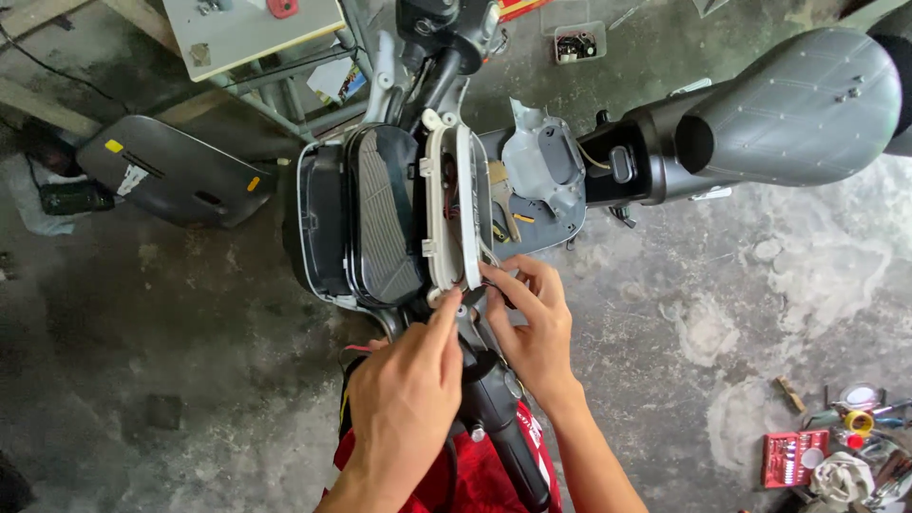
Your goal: The person works on the dashboard of an electric scooter, removing the instrument panel cover and disconnecting its wiring. They handle a small circuit board and wires, then use multimeter probes to test the components while seated on the floor, manipulating the red and black wires.
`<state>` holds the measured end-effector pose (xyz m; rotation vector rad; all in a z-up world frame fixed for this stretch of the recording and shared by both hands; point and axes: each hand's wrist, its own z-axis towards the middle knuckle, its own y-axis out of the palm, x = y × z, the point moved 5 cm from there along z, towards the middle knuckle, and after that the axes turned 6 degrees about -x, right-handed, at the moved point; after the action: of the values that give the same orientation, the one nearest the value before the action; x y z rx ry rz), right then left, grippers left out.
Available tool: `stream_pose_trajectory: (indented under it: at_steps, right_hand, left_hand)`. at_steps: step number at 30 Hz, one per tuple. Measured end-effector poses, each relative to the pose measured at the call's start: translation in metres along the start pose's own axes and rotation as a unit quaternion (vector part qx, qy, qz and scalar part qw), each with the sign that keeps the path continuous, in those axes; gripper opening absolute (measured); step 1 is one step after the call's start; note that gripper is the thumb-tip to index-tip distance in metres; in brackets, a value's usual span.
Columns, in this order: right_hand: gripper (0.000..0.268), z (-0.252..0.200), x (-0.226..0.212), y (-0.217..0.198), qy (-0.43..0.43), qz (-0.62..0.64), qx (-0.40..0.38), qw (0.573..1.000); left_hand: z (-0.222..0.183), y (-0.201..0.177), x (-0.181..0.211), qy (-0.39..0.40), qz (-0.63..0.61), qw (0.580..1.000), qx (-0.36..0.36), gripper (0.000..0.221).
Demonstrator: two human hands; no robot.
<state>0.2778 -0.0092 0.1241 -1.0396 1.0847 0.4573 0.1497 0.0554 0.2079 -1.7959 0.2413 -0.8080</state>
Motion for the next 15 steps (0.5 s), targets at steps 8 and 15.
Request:
stream_pose_trajectory:
  at_steps: [8,15]
  right_hand:
    - [0.036,0.000,0.002,-0.002,0.007,0.028,-0.029,0.999]
    - [0.045,-0.001,0.011,0.001,0.021,0.075,-0.070,0.995]
  left_hand:
    - [0.008,-0.008,0.002,0.002,-0.005,0.997,0.083,0.015]
    - [0.005,-0.002,-0.001,-0.038,-0.010,0.999,0.036,0.018]
